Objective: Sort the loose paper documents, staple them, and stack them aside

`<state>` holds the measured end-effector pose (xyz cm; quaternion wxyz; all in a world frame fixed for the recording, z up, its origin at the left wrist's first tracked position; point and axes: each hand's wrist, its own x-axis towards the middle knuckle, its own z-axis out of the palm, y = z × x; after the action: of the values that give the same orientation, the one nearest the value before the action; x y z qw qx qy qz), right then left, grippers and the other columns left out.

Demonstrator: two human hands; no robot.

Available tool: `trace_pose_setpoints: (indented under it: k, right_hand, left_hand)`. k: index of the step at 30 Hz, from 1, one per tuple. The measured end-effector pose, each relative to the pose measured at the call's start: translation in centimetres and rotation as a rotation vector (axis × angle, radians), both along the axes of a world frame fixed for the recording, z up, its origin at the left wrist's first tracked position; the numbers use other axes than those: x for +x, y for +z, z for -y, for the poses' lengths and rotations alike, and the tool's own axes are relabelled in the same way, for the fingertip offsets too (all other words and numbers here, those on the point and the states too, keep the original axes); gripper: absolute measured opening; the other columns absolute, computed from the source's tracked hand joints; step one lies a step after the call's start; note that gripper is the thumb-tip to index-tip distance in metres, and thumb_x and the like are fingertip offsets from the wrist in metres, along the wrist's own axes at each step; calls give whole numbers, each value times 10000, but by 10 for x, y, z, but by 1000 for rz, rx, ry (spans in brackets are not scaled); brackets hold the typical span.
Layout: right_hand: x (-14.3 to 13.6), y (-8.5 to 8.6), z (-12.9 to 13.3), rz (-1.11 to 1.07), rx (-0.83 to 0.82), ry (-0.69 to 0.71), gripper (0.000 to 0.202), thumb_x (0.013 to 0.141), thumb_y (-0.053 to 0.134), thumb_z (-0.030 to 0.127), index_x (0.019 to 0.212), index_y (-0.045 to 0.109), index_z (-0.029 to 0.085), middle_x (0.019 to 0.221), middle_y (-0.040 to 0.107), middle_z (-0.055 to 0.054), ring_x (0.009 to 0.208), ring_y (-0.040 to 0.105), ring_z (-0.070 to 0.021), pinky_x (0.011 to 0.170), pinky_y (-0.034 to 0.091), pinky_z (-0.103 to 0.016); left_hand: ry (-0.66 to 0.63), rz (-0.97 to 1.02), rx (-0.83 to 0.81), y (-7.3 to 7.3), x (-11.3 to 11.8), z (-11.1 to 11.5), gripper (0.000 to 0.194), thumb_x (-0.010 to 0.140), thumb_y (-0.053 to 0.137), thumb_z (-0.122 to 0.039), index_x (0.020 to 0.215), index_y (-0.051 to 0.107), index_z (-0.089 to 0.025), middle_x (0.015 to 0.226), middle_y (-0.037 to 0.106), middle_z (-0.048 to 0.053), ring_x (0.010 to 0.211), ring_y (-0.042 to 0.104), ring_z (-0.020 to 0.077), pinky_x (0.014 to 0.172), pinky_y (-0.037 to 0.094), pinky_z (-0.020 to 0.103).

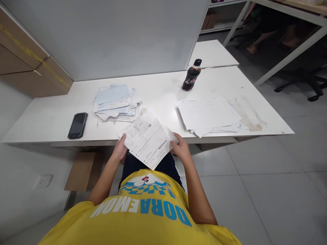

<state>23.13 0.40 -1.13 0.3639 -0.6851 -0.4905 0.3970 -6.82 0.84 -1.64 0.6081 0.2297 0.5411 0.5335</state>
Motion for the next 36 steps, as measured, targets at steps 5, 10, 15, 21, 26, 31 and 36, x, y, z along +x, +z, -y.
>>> trace_pose_setpoints:
  k: [5, 10, 15, 21, 26, 31, 36]
  right_hand:
    - [-7, 1, 2, -38, -2, -41, 509, 683, 576, 376, 1162, 671, 232, 793, 694, -22, 678, 602, -228, 640, 494, -343]
    - [-13, 3, 3, -82, -17, -50, 494, 698, 575, 359, 1169, 650, 231, 666, 642, 5, 597, 582, -205, 568, 471, -310]
    - [-10, -3, 3, -115, -57, -40, 552, 695, 587, 369, 1223, 628, 212, 554, 574, 36, 500, 523, -175, 511, 442, -293]
    - [-10, -16, 5, -238, -35, 27, 601, 679, 629, 373, 1254, 625, 195, 661, 643, 9, 528, 526, -162, 524, 464, -298]
    - [-17, -16, 5, -322, 31, 64, 551, 655, 683, 386, 1184, 677, 233, 717, 675, 0, 563, 538, -168, 522, 477, -307]
    - [-17, -12, 5, -363, 38, 57, 561, 677, 692, 433, 1197, 676, 223, 715, 684, -6, 551, 544, -167, 520, 470, -306]
    - [-13, -8, 6, -396, 42, -23, 569, 676, 692, 461, 1183, 673, 203, 662, 665, -2, 565, 562, -169, 502, 454, -274]
  left_hand:
    - [84, -205, 157, 15, -4, 6, 471, 797, 694, -525, 1102, 681, -167, 1135, 719, 124, 1096, 666, 259, 963, 531, 371]
    - [248, -348, 230, 35, -16, -2, 430, 786, 701, -521, 1007, 693, -152, 1106, 727, 122, 1049, 681, 248, 952, 532, 365]
    - [206, -359, 208, 37, -18, -8, 382, 756, 754, -416, 1015, 693, -142, 1089, 734, 124, 1031, 686, 245, 952, 532, 383]
    - [147, -378, 195, 40, -12, -7, 428, 725, 777, -357, 1068, 683, -119, 1122, 721, 146, 1059, 679, 265, 986, 509, 426]
    - [144, -345, 184, 40, -10, -8, 432, 703, 789, -331, 1061, 683, -113, 1088, 730, 152, 1034, 690, 279, 986, 509, 465]
    - [336, -439, 286, 49, -35, -32, 427, 707, 792, -298, 1072, 676, -111, 1090, 725, 156, 1075, 675, 279, 1012, 499, 462]
    - [545, -534, 400, 63, -91, -89, 579, 824, 699, -389, 1318, 532, -137, 1323, 604, 177, 1266, 559, 264, 1091, 428, 435]
